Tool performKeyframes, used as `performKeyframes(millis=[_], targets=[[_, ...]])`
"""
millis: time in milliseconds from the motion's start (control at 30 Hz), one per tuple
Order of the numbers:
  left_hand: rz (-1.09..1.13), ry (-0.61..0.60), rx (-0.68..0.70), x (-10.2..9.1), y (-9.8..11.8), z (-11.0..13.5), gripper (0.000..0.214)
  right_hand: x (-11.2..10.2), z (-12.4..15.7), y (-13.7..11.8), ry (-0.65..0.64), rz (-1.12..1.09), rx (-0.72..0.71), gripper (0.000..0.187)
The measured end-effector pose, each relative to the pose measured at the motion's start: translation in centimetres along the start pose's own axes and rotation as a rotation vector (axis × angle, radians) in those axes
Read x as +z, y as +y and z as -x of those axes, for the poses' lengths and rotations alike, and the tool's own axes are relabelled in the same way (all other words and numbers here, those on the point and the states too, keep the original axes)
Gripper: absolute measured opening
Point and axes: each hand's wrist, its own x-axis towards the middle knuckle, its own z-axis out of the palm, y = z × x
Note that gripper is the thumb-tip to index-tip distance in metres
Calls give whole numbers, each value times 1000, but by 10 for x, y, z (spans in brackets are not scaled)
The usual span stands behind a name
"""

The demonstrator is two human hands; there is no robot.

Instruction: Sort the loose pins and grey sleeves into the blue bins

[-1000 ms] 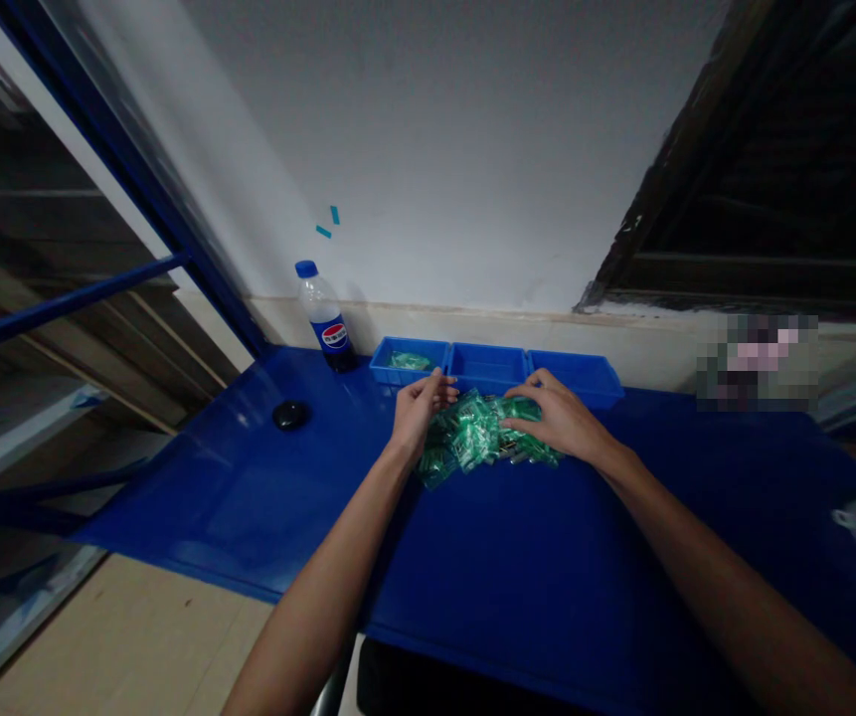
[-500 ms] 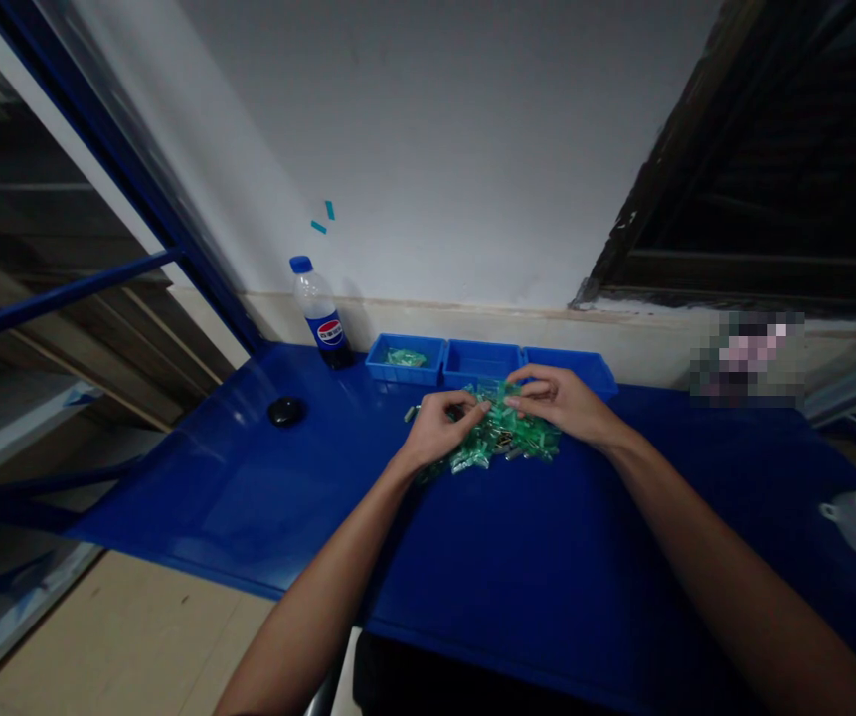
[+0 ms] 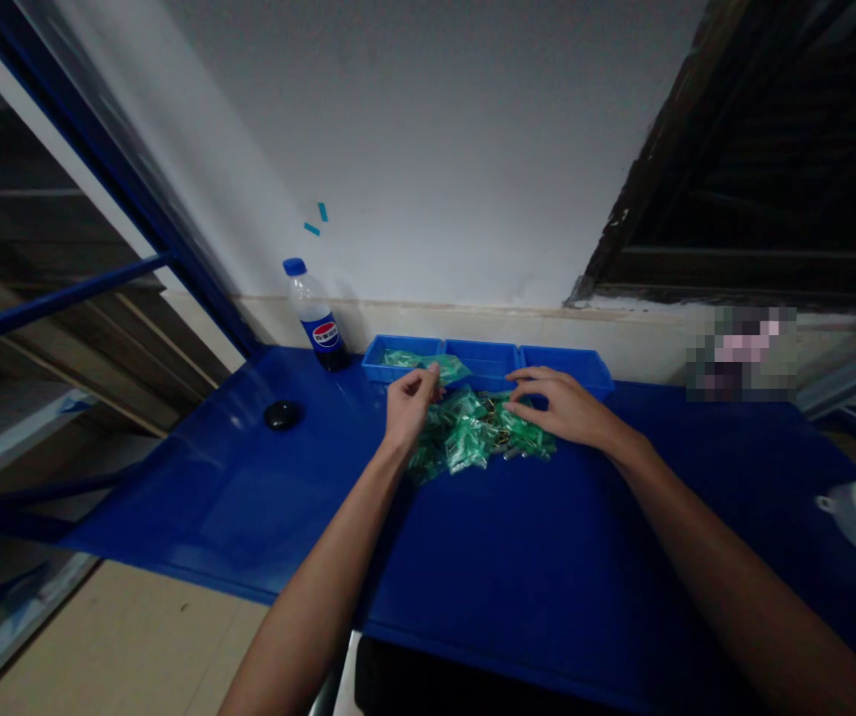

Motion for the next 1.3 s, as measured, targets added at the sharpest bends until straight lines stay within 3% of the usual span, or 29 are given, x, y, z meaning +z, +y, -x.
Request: performKeyframes(millis=[100,200,300,567,800,933,1067,1200,1300], targets=[[176,76,-122,-6,-3,-7,52,2,3,7,-93,12,4,21],[256,23,-232,-9,-1,-9,57,5,3,12,-101,14,4,21],[226,-17,-245,-7,0,-6,58,7,3,15,-70,50,-4,25],[-5,-128,-114,7,0,7,51,-3,2,10,155,-13,-49,29],[-173,-242,69,14,3,19,33,-10,0,-15,296,-344,159,14],[-251,-329,108,15,6,24,30,-4,-1,-20,242,-626,270,20],[-225,-449,38,14,11,26,45,-2,-3,-22,182,-720,309,29],[-163,-422,-6,13,15,24,48,-3,-3,-19,136,-665,279,42],[-154,-358,-4,10,12,18,48,-4,0,-10,77,-458,232,29]])
